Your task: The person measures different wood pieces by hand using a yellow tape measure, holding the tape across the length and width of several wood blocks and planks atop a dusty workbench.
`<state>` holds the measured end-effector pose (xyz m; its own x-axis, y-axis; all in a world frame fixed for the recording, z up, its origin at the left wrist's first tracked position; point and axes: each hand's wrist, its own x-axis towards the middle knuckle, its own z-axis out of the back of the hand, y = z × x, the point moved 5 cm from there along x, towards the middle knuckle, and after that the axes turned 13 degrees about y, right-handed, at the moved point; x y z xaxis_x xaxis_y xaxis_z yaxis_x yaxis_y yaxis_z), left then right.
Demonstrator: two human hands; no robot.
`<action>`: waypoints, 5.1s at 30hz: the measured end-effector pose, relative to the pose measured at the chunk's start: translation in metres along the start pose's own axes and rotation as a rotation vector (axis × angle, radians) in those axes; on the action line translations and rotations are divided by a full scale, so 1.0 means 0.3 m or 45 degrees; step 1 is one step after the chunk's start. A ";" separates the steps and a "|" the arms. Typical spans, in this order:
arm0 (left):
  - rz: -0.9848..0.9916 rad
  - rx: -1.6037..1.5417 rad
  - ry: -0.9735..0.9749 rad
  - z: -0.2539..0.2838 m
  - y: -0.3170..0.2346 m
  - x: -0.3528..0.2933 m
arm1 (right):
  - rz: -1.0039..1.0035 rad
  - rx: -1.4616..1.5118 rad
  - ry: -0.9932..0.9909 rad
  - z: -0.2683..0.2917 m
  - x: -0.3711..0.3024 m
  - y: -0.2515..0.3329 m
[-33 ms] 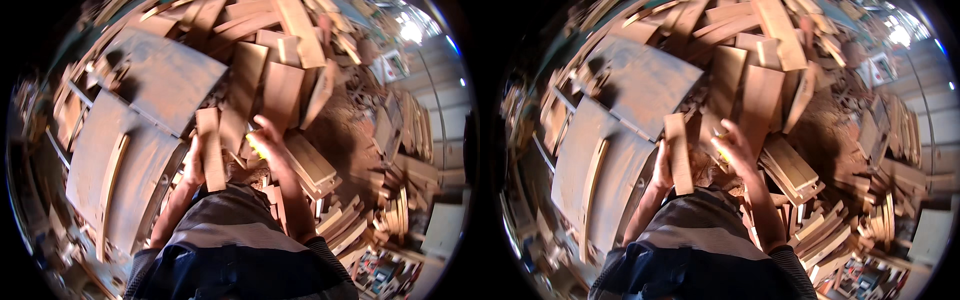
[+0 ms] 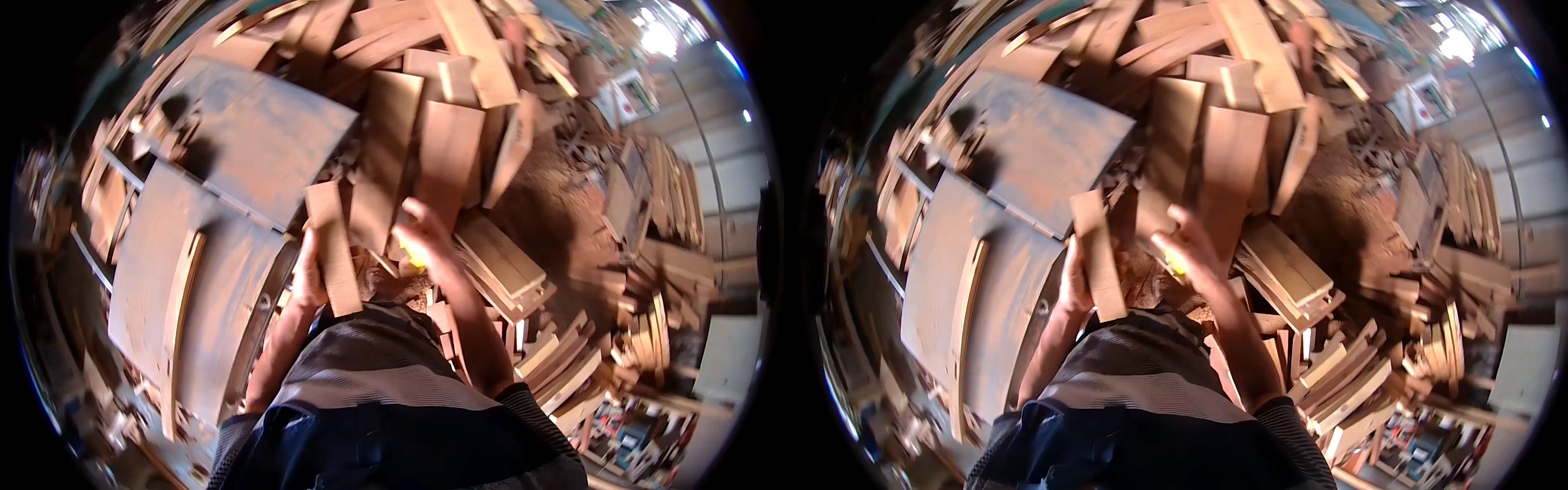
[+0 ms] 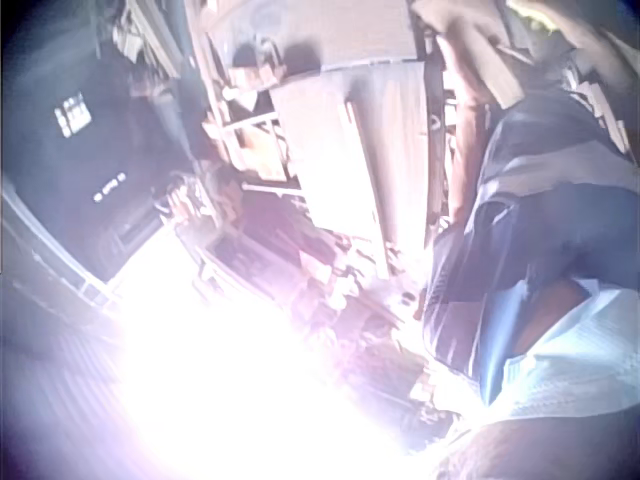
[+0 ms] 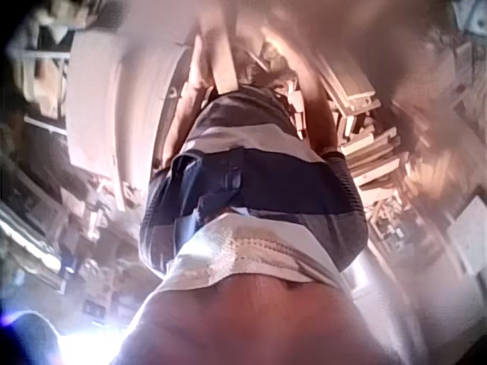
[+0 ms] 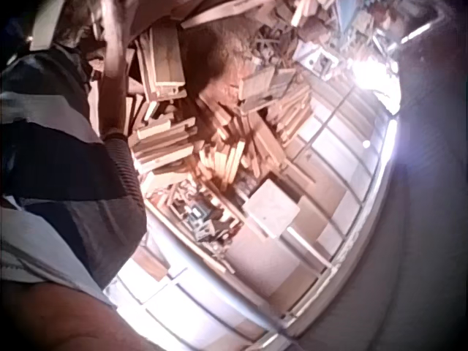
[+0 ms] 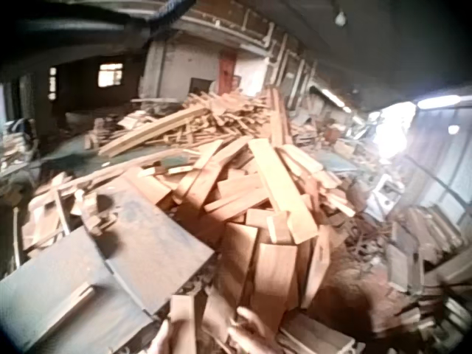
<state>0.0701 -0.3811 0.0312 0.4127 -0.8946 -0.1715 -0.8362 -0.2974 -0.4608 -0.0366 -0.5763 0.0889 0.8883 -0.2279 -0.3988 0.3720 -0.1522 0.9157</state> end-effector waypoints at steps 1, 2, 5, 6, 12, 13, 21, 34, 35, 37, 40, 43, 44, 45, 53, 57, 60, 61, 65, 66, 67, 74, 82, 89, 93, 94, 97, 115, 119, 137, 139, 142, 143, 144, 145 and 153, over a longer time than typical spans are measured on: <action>-0.039 -0.038 0.016 -0.049 0.005 0.027 | -0.053 0.067 -0.052 0.029 -0.031 -0.100; -0.008 -0.067 0.048 -0.036 0.006 0.031 | -0.095 0.146 -0.050 0.019 -0.040 -0.173; 0.040 0.020 -0.024 -0.066 0.008 0.046 | -0.235 0.102 0.060 -0.033 -0.135 -0.216; 0.066 0.044 -0.045 -0.068 0.018 0.050 | -0.229 0.120 0.062 -0.050 -0.166 -0.236; 0.247 0.145 0.021 -0.042 0.106 0.118 | 0.110 0.473 0.176 -0.116 -0.158 -0.309; 0.223 0.227 0.022 -0.075 0.113 0.132 | 0.017 0.451 0.175 -0.125 -0.161 -0.331; 0.511 0.314 0.163 -0.184 0.282 0.233 | -0.104 0.454 0.030 -0.083 -0.278 -0.377; 1.213 0.983 0.232 -0.100 0.573 0.181 | -0.241 1.311 -0.975 0.199 -0.684 -0.997; 1.226 1.028 0.209 -0.092 0.547 0.173 | -0.267 1.313 -1.068 0.229 -0.716 -0.967; 1.243 1.059 0.218 -0.125 0.563 0.160 | -0.442 1.215 -1.148 0.331 -0.873 -1.144; 1.189 1.052 0.187 -0.125 0.580 0.149 | -0.396 1.226 -1.372 0.493 -1.050 -1.293; 1.175 1.010 0.168 -0.096 0.582 0.151 | -0.562 1.164 -1.505 0.621 -1.161 -1.313; 1.167 0.984 0.156 -0.095 0.591 0.152 | -0.558 1.157 -1.500 0.647 -1.195 -1.327; 1.162 0.959 0.145 -0.095 0.599 0.153 | -0.492 1.200 -1.514 0.655 -1.215 -1.344; 1.249 0.993 0.055 -0.039 0.613 0.138 | -0.363 1.287 -1.784 0.612 -1.273 -1.315; 1.270 1.054 0.130 -0.101 0.620 0.144 | -0.280 1.263 -1.841 0.676 -1.511 -1.398; 1.276 1.090 0.114 -0.137 0.606 0.138 | -0.299 1.012 -1.938 0.769 -1.836 -1.379; 1.325 1.025 0.184 -0.155 0.651 0.132 | -1.002 0.444 -2.015 0.767 -2.192 -1.363; 1.269 1.054 0.120 -0.069 0.591 0.134 | -1.852 -0.412 -2.004 0.707 -2.131 -1.319; 1.294 1.000 0.146 -0.031 0.608 0.133 | -1.770 -0.396 -1.991 0.672 -2.157 -1.336; 1.271 1.001 0.117 -0.007 0.593 0.137 | -1.373 -0.093 -1.991 0.639 -2.030 -1.375; 0.597 1.558 0.541 -0.013 0.431 0.128 | -0.171 1.068 -0.809 0.255 -0.668 -0.974; 0.614 1.447 0.222 0.091 0.293 0.099 | -0.169 0.339 0.177 -0.097 -0.067 -0.423; 0.300 0.734 -0.175 0.165 0.101 -0.189 | 0.050 -0.503 0.576 -0.358 0.033 -0.278; 0.059 0.989 -0.432 0.195 0.019 -0.323 | -0.116 -0.500 0.868 -0.440 0.086 -0.292; -0.098 0.753 -0.529 0.278 0.042 -0.357 | -0.171 -0.568 0.964 -0.446 0.092 -0.290; -0.282 0.734 -0.893 0.358 -0.147 -0.569 | -0.211 -0.730 1.149 -0.420 0.104 -0.283; 0.541 2.292 -1.900 1.070 -0.676 -1.501 | -0.562 -0.379 0.875 -0.217 -0.034 -0.190; 0.541 2.322 -1.689 1.029 -0.697 -1.471 | -0.428 -0.346 0.772 -0.248 -0.029 -0.158; 0.387 2.480 -1.136 0.769 -0.379 -0.991 | -0.065 0.134 0.178 0.048 -0.039 -0.195; 0.407 2.506 -1.057 0.746 -0.368 -0.997 | -0.084 0.144 0.163 0.053 -0.046 -0.203; 0.559 2.393 -0.943 0.699 -0.394 -0.965 | -0.112 0.027 0.149 0.053 -0.050 -0.236; 0.572 2.305 -0.887 0.701 -0.394 -0.958 | -0.112 0.034 0.176 0.044 -0.045 -0.240; 0.619 2.329 -0.949 0.694 -0.377 -0.954 | -0.125 0.066 0.173 0.043 -0.041 -0.252; 0.665 2.353 -1.010 0.686 -0.342 -0.930 | -0.138 0.097 0.169 0.043 -0.036 -0.270; 0.453 2.610 -1.224 0.667 -0.201 -0.817 | -0.181 0.119 0.222 -0.009 -0.019 -0.326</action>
<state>0.0916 -0.0772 -0.0733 0.8959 -0.2651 -0.3566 0.2065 0.9590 -0.1943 -0.0772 -0.5575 0.0017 0.8648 -0.0295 -0.5012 0.4773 -0.2613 0.8390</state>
